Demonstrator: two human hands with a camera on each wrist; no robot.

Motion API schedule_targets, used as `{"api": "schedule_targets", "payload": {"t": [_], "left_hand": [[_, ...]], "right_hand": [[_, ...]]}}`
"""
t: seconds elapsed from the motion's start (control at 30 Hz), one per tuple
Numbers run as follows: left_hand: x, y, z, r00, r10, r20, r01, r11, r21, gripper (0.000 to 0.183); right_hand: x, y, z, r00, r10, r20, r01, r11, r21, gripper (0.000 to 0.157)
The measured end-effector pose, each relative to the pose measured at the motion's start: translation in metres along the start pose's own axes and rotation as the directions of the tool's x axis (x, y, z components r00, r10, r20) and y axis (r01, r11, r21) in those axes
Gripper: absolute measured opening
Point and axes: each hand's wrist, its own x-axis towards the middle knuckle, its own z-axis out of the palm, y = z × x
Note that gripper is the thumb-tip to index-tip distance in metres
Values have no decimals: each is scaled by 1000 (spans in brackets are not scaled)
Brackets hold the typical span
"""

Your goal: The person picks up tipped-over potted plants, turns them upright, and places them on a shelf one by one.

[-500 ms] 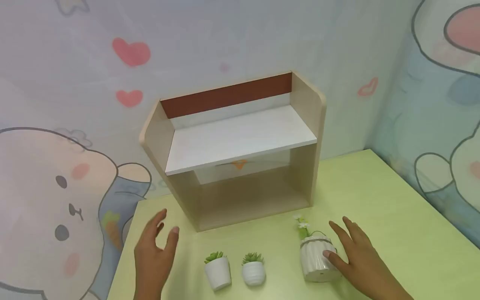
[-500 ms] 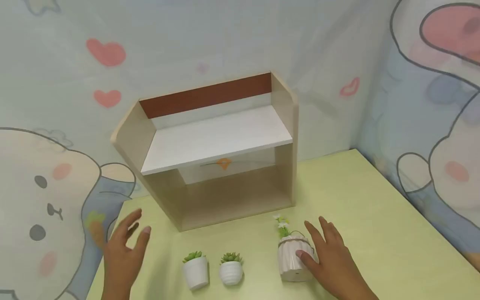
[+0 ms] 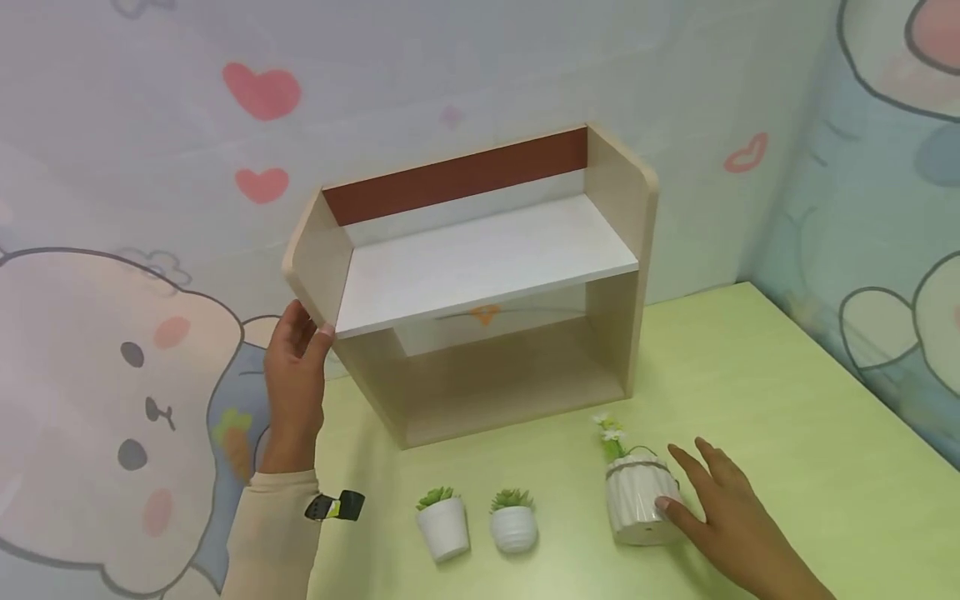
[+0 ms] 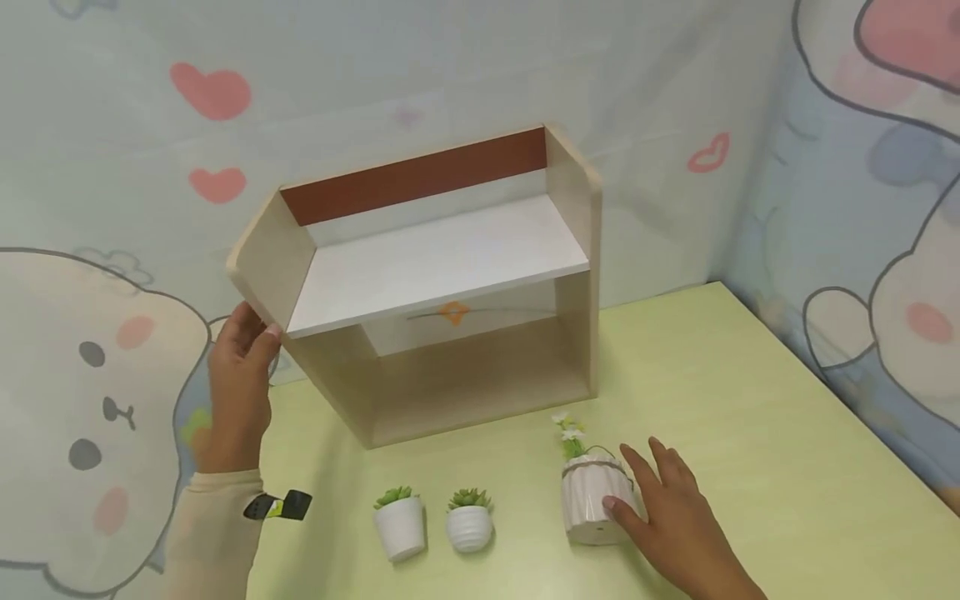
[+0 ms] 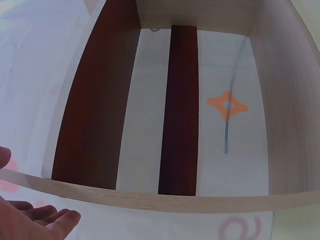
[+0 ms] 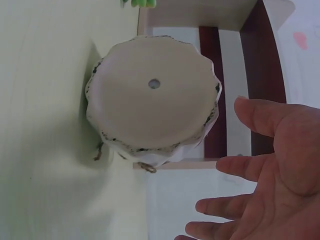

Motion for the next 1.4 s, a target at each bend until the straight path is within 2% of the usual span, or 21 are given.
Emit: {"api": "schedule_targets", "payload": {"t": [0.13,0.3,0.4,0.5,0.67,0.8,0.93,1.07,1.23,1.4], "left_hand": [[5,1,-3,1000,-7,11,8,996,-85,51],[9,9,-5,1000,6,-13,-8,996,-94,46],[11,14,-7,999,22,-32,-24,998,-58,47],[14,19,-9,997,79,-7,-78,996,30,59],[18,23,-15,984,163,73,-175,962,210,80],[19,21,-17,986,136,95,-157,950,271,72],[21,20,-12,989,102,111,-132,944,303,64],[24,22,-6,988,91,125,-128,935,330,59],[25,21,0,988,91,127,-132,921,366,56],[25,20,2,989,90,113,-127,913,387,54]], "right_hand": [[-5,1,1,999,41,26,-41,999,8,71],[-10,3,3,997,58,44,-59,998,26,69],[-13,5,4,997,61,44,-62,997,38,68],[-16,6,5,995,78,60,-81,996,48,69],[-19,2,4,992,95,82,-100,993,68,70],[-18,-2,5,991,103,88,-109,991,72,69],[-16,-2,4,981,163,109,-172,982,76,74],[-8,0,3,969,213,126,-224,972,76,81],[2,-1,3,963,228,147,-240,968,74,87],[11,-6,7,945,252,210,-257,966,-4,103]]}}
